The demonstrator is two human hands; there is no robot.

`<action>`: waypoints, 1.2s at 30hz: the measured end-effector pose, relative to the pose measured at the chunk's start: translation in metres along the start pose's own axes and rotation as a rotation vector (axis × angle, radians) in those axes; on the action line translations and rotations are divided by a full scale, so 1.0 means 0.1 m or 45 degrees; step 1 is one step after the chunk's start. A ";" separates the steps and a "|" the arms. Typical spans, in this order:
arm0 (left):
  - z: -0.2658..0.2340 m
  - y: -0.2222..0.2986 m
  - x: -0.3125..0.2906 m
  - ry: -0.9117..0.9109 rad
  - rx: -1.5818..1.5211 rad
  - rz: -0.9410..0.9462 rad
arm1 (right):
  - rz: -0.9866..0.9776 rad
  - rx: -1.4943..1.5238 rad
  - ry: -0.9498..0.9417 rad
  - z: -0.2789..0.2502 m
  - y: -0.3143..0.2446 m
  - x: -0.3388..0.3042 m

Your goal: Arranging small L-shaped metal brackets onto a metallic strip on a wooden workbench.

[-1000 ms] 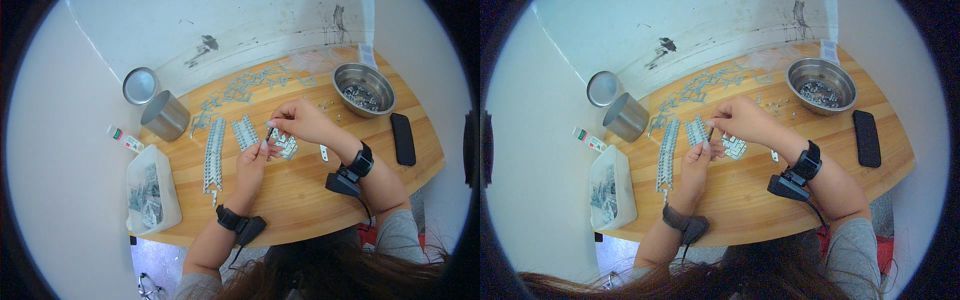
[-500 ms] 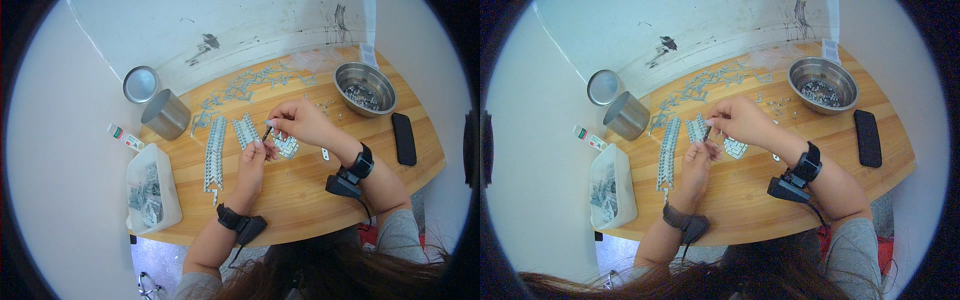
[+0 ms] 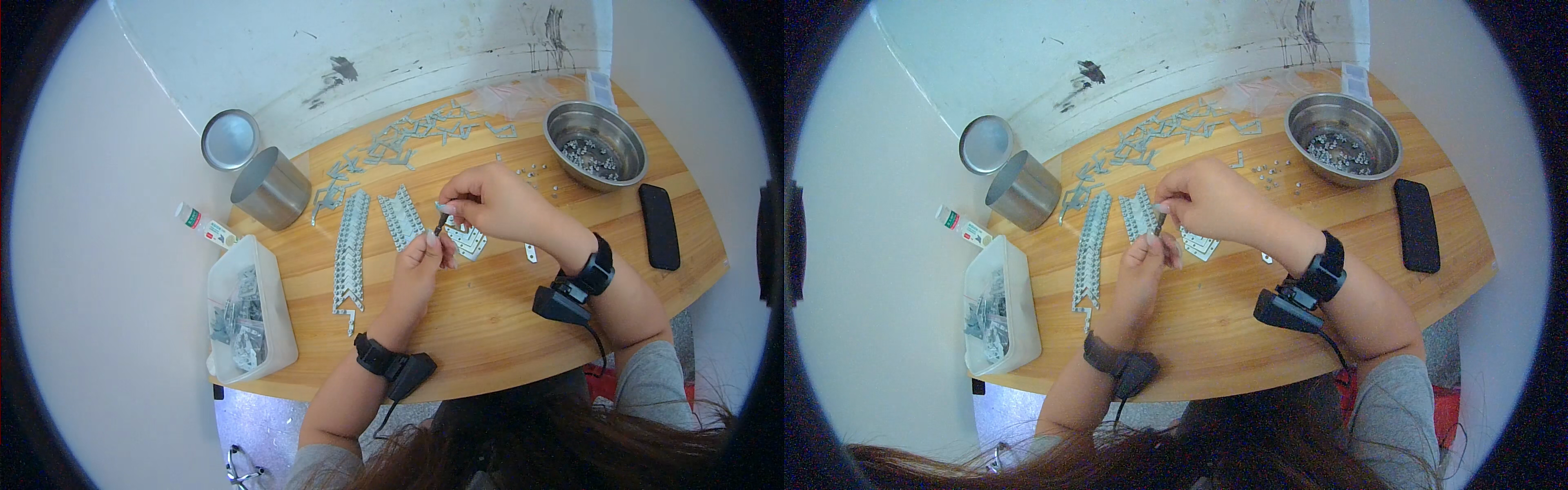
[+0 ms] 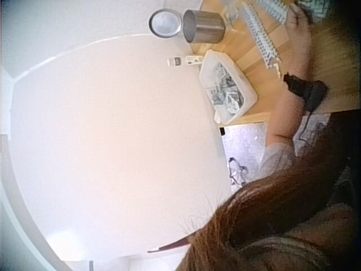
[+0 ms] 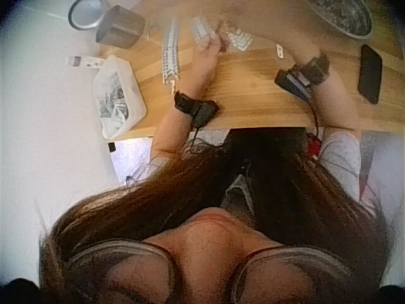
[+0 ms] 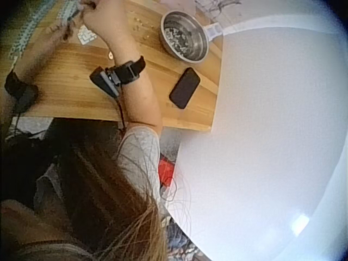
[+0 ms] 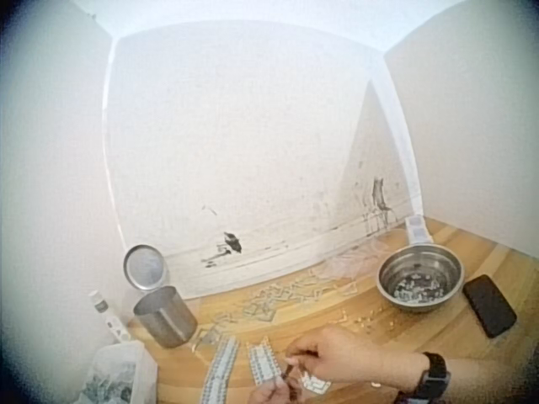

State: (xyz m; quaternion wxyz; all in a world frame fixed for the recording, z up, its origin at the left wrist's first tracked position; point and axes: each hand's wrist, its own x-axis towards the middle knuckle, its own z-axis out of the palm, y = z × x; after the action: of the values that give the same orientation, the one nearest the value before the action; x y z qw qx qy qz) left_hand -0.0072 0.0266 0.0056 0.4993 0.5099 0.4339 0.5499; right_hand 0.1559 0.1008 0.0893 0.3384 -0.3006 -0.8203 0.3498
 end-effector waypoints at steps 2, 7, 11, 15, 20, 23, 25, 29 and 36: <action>0.00 0.00 0.00 -0.043 0.028 0.018 | -0.033 -0.064 -0.007 -0.03 -0.07 -0.02; 0.00 -0.05 0.01 -0.102 0.083 0.006 | -0.295 -0.342 -0.008 -0.10 -0.11 -0.05; -0.02 -0.08 0.01 -0.082 0.083 0.006 | -0.168 -0.267 -0.105 -0.08 -0.12 -0.03; -0.02 -0.10 0.03 0.077 -0.023 -0.056 | -0.083 -0.132 -0.116 -0.04 -0.07 -0.02; -0.02 -0.08 0.05 0.194 0.102 0.047 | 0.138 0.243 -0.134 0.00 0.09 0.03; -0.07 -0.14 0.07 0.158 0.356 0.213 | 0.235 0.386 -0.041 0.03 0.24 0.09; -0.10 -0.14 0.07 0.165 0.493 0.288 | 0.274 0.410 0.012 0.04 0.28 0.11; -0.10 -0.08 0.06 0.095 1.055 0.356 | 0.306 0.236 0.042 0.04 0.37 0.13; 0.05 -0.04 0.01 -0.124 1.786 0.398 | -0.035 -0.455 0.117 0.21 0.54 0.14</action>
State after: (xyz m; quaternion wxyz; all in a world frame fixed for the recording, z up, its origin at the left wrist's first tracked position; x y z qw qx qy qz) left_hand -0.0013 0.0282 0.0024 -0.0116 0.7905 0.5843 0.1834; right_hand 0.1452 0.1336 0.0412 0.3215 -0.3603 -0.8570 0.1798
